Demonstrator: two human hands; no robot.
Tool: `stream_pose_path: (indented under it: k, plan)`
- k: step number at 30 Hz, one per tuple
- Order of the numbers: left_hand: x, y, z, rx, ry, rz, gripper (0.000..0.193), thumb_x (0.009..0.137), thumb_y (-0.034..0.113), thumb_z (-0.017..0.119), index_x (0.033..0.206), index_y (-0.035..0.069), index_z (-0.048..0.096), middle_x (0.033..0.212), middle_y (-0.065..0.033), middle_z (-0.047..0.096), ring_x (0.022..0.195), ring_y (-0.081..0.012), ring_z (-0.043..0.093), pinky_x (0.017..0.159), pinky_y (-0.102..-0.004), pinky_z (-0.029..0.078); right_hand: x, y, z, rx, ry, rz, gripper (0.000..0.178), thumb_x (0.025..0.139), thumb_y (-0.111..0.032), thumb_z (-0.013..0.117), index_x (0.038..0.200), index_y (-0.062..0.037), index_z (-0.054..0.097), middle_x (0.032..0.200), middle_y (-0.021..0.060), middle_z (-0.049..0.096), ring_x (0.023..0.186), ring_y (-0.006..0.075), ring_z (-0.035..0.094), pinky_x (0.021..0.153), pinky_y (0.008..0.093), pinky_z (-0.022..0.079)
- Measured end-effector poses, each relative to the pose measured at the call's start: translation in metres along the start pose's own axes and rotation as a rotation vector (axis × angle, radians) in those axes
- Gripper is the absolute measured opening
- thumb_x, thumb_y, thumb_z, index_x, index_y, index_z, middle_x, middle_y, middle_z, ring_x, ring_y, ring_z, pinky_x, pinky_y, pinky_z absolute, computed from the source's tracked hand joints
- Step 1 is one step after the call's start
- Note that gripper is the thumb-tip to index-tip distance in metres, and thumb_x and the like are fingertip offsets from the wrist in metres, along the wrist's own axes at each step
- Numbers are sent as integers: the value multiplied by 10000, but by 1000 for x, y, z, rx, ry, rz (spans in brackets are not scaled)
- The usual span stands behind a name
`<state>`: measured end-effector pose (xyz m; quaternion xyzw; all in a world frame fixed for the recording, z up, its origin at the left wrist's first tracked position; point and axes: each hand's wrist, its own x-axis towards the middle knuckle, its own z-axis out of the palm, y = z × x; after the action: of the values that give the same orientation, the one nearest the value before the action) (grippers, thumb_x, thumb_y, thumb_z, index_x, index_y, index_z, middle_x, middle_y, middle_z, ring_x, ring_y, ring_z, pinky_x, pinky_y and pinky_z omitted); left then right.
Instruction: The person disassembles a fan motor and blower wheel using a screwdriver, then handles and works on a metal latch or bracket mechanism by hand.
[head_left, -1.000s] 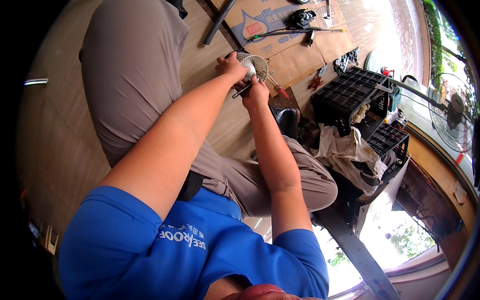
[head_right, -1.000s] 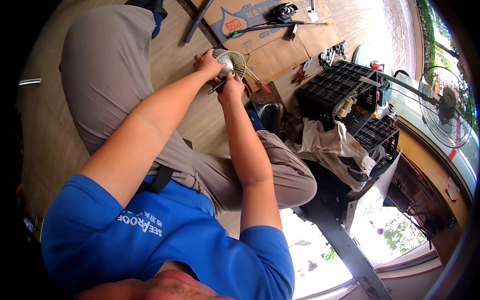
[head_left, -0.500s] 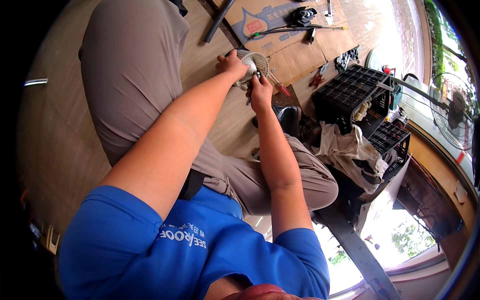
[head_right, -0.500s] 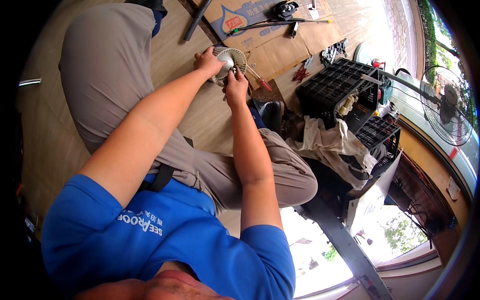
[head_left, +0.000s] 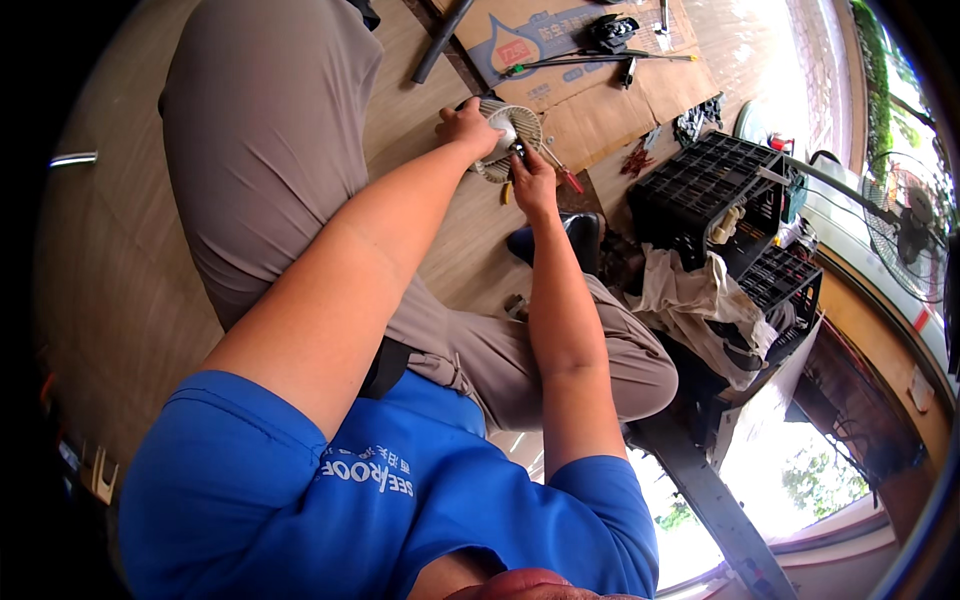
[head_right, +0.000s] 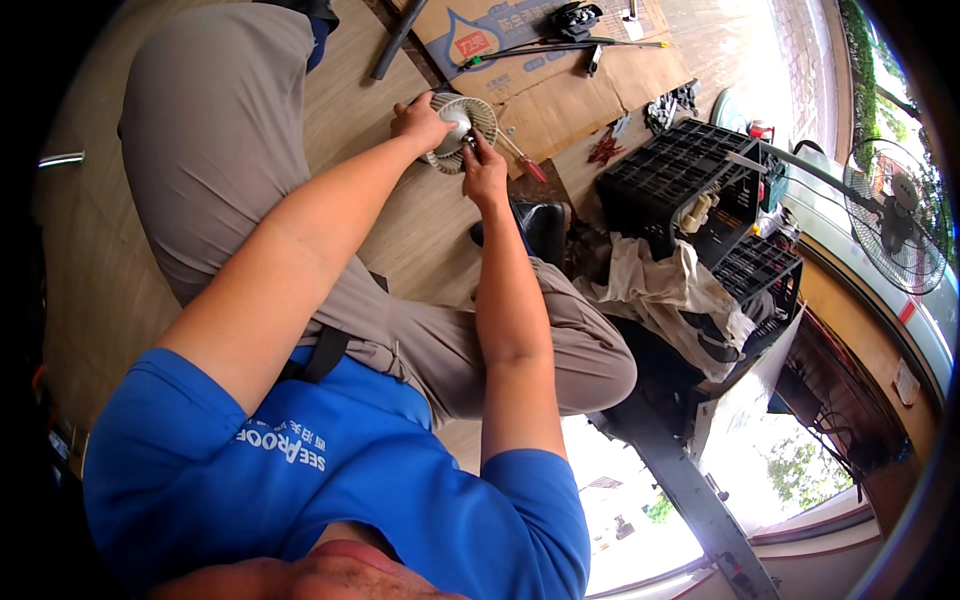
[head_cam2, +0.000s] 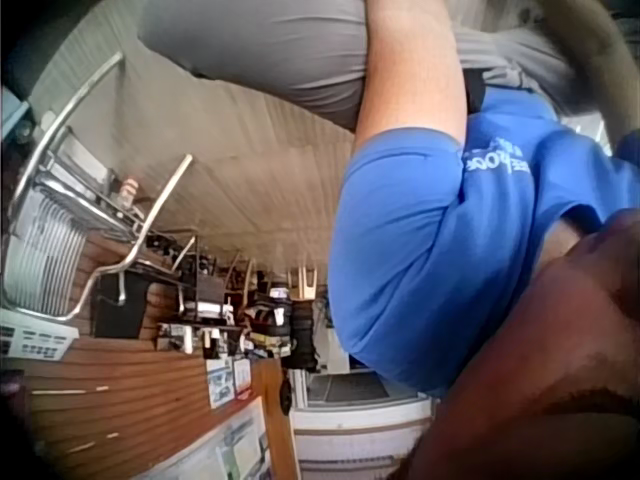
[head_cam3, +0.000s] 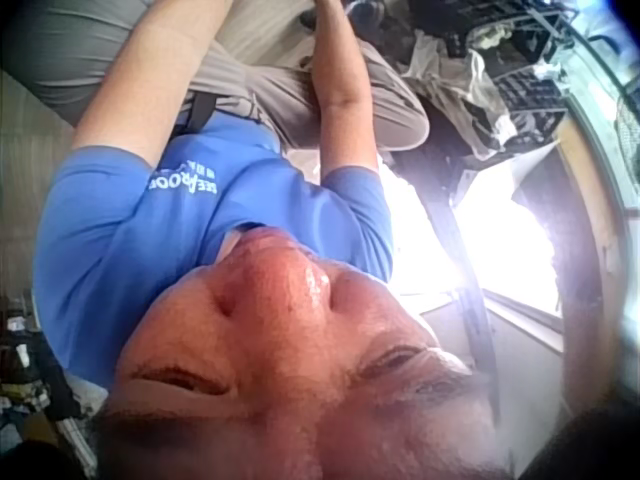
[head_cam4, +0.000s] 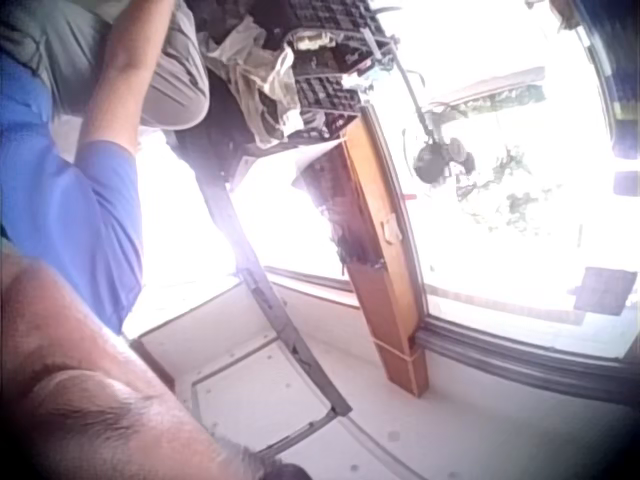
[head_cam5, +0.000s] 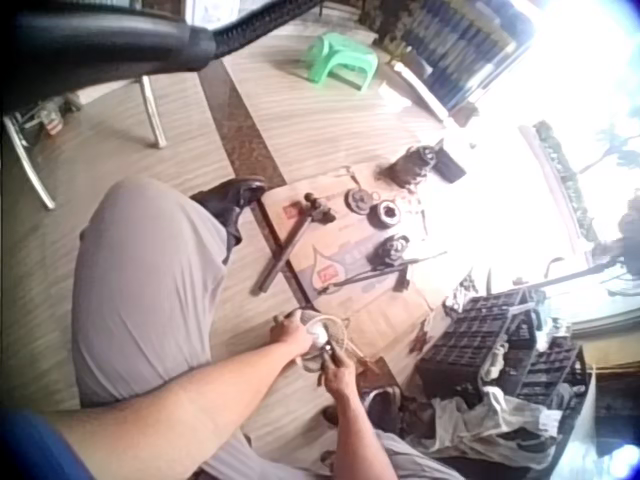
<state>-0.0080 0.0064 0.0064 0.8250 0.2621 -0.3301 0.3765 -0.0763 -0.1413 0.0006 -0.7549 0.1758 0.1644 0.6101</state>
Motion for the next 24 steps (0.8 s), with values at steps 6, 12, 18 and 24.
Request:
stream_pose_path:
  k: [6,12,18,24]
  plan:
    - [3,-1,-2,17,-9,15,805,722,429,804,1415,251,436,1375,-213,446,1235,-364,497,1023,-424,425,-9,-13,15,197,86,200,297,977,-137,555,1259,-51,598,677,-5,548,469,82,449,409,256,370]
    - [2,1,-1,25,-2,-7,808,724,426,804,1419,254,429,1380,-205,437,1221,-359,511,1017,-424,433,-10,-27,33,259,210,299,174,987,-140,520,1104,-37,596,653,20,527,444,119,454,382,289,382]
    - [-1,1,-2,20,-13,-8,806,727,424,803,1420,263,424,1376,-198,428,1208,-370,522,1004,-425,449,-5,-54,51,578,297,508,128,1005,-139,466,1081,-38,485,722,71,548,499,187,499,439,363,464]
    - [-1,0,-3,-45,-18,-40,771,727,386,811,1393,264,442,1375,-195,402,1209,-396,493,995,-440,455,-8,-53,57,823,303,505,161,1033,-165,386,1104,-32,442,756,92,550,538,220,527,492,420,504]
